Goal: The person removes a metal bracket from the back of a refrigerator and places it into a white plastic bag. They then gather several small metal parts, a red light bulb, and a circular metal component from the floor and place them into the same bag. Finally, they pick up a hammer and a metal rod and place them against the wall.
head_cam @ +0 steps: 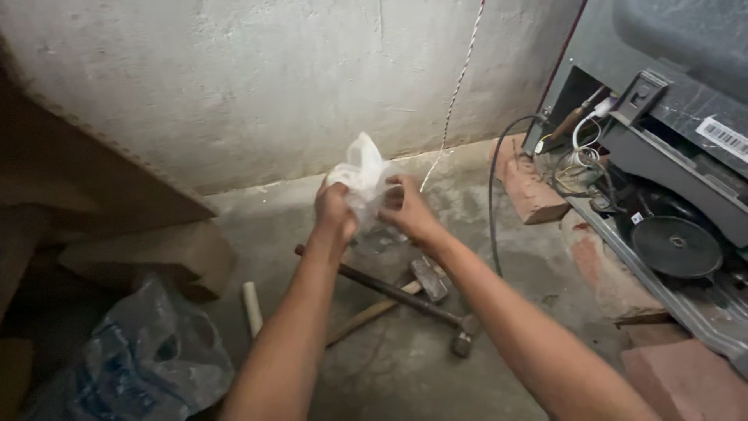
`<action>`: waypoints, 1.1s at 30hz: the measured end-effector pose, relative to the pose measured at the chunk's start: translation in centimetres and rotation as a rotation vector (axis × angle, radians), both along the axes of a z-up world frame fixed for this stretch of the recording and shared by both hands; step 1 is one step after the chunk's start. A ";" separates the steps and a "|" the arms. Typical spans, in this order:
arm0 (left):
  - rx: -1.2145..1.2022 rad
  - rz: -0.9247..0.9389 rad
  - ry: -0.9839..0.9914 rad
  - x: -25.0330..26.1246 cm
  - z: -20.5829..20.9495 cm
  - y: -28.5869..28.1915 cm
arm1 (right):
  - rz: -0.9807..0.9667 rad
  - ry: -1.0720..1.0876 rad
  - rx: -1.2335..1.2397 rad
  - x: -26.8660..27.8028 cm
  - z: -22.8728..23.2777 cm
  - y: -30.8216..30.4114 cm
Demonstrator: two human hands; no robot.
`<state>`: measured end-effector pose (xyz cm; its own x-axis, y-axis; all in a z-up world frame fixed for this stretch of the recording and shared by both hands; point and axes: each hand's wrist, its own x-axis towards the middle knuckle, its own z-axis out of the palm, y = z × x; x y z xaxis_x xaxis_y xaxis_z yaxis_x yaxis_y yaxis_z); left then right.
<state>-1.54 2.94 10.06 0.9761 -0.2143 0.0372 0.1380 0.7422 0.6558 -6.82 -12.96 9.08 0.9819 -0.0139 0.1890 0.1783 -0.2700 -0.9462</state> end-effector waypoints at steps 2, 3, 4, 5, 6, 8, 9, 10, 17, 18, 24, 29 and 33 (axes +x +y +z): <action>0.038 -0.007 -0.046 -0.1 0.7 -1.1 | -0.164 -0.103 -0.515 -0.9 -1.0 0.2; 0.076 0.012 -0.060 -0.2 0.8 -1.5 | -0.161 -0.088 -0.517 -0.7 -1.2 0.4; 0.114 0.031 -0.073 -0.4 1.0 -1.8 | -0.158 -0.072 -0.519 -0.5 -1.5 0.6; 0.154 0.050 -0.088 -0.6 1.1 -1.9 | -0.155 -0.058 -0.520 -0.3 -1.8 0.7; 0.134 0.045 -0.073 -0.8 1.3 -1.8 | -0.139 -0.055 -0.536 -0.2 -2.1 0.5; 0.100 0.039 -0.047 -1.1 2.0 -1.2 | -0.104 -0.054 -0.562 0.3 -2.8 0.0; 0.082 0.024 -0.072 -1.2 2.4 -1.1 | -0.079 -0.087 -0.528 0.7 -3.4 0.4; 0.064 0.009 -0.096 -1.4 2.8 -1.1 | -0.054 -0.119 -0.493 0.8 -4.1 0.8; 0.135 0.067 -0.161 -4.9 5.8 -2.4 | -0.117 -0.089 -0.219 0.6 -3.3 2.7; 0.229 0.145 -0.159 -5.5 6.4 -2.5 | -0.103 -0.046 -0.026 0.1 -2.5 3.1; 1.133 0.636 -0.300 -8.7 7.5 -1.7 | -0.063 0.245 0.784 -1.1 2.0 5.6; 1.603 0.879 -0.125 -9.9 7.7 2.0 | -0.073 0.145 0.707 -1.1 4.9 7.4; 0.886 0.441 0.375 -11.6 8.4 5.2 | 0.020 0.226 0.918 -2.3 6.3 9.1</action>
